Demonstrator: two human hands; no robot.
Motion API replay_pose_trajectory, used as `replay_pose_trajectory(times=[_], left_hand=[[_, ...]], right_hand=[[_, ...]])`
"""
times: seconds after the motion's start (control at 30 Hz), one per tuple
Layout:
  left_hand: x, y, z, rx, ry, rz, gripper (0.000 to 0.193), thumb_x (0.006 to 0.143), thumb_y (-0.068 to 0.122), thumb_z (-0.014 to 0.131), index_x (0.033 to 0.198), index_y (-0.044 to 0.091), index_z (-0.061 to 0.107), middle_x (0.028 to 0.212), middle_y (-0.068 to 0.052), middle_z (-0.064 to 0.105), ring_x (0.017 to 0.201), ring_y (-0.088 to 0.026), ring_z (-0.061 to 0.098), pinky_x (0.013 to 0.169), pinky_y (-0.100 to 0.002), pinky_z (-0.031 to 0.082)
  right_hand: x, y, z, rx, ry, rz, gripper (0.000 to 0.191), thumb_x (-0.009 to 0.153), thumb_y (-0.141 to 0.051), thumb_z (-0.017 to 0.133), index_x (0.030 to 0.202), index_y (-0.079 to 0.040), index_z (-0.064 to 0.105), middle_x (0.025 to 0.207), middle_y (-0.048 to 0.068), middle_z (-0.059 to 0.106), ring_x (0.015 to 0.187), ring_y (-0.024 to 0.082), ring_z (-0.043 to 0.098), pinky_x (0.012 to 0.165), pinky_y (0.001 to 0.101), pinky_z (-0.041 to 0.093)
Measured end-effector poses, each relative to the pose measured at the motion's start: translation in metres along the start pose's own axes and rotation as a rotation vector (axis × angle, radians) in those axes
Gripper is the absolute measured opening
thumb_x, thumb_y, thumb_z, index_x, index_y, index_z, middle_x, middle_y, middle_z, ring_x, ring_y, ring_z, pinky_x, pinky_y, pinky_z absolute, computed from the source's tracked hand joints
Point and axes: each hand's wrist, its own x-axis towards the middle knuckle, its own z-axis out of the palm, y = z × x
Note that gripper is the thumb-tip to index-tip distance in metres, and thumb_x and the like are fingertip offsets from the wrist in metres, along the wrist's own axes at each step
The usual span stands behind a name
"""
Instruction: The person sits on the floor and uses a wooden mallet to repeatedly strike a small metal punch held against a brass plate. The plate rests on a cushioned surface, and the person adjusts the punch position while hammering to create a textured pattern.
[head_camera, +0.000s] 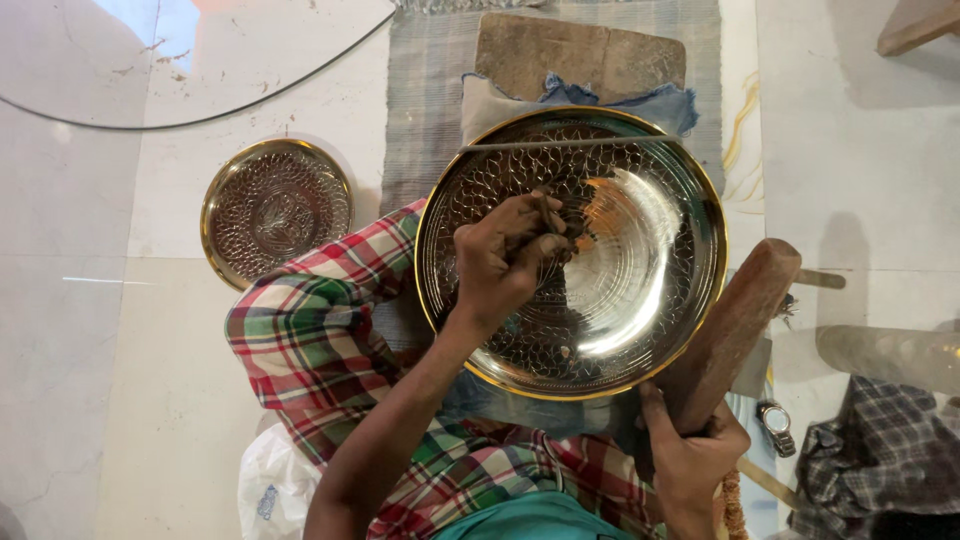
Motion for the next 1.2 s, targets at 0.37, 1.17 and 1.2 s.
replay_pose_trajectory(times=[0.37, 1.17, 1.2], left_hand=[[0.005, -0.004, 0.015, 0.029, -0.269, 0.060, 0.035, 0.090, -0.014, 0.065, 0.123, -0.001, 0.064, 0.103, -0.016, 0.077, 0.097, -0.022, 0.080, 0.082, -0.031, 0.066], [0.000, -0.017, 0.020, 0.206, -0.311, 0.189, 0.058, 0.079, -0.020, 0.052, 0.130, 0.005, 0.062, 0.113, -0.012, 0.077, 0.097, -0.024, 0.080, 0.084, -0.030, 0.068], [0.000, -0.017, 0.020, 0.217, -0.319, 0.186, 0.057, 0.081, -0.020, 0.051, 0.130, 0.006, 0.063, 0.112, -0.011, 0.077, 0.096, -0.023, 0.080, 0.084, -0.029, 0.068]], right_hand=[[-0.004, 0.003, -0.025, -0.024, -0.065, 0.039, 0.035, 0.084, 0.000, 0.078, 0.117, 0.008, 0.070, 0.096, 0.009, 0.074, 0.082, 0.011, 0.067, 0.074, 0.0256, 0.054], [0.093, -0.101, -0.037, -0.270, -0.322, -0.444, 0.065, 0.080, 0.004, 0.077, 0.143, 0.003, 0.061, 0.120, 0.019, 0.070, 0.107, 0.017, 0.068, 0.090, 0.0248, 0.055], [0.099, -0.108, -0.037, -0.326, -0.311, -0.495, 0.064, 0.081, 0.004, 0.079, 0.142, 0.003, 0.063, 0.119, 0.019, 0.071, 0.106, 0.017, 0.069, 0.090, 0.0251, 0.056]])
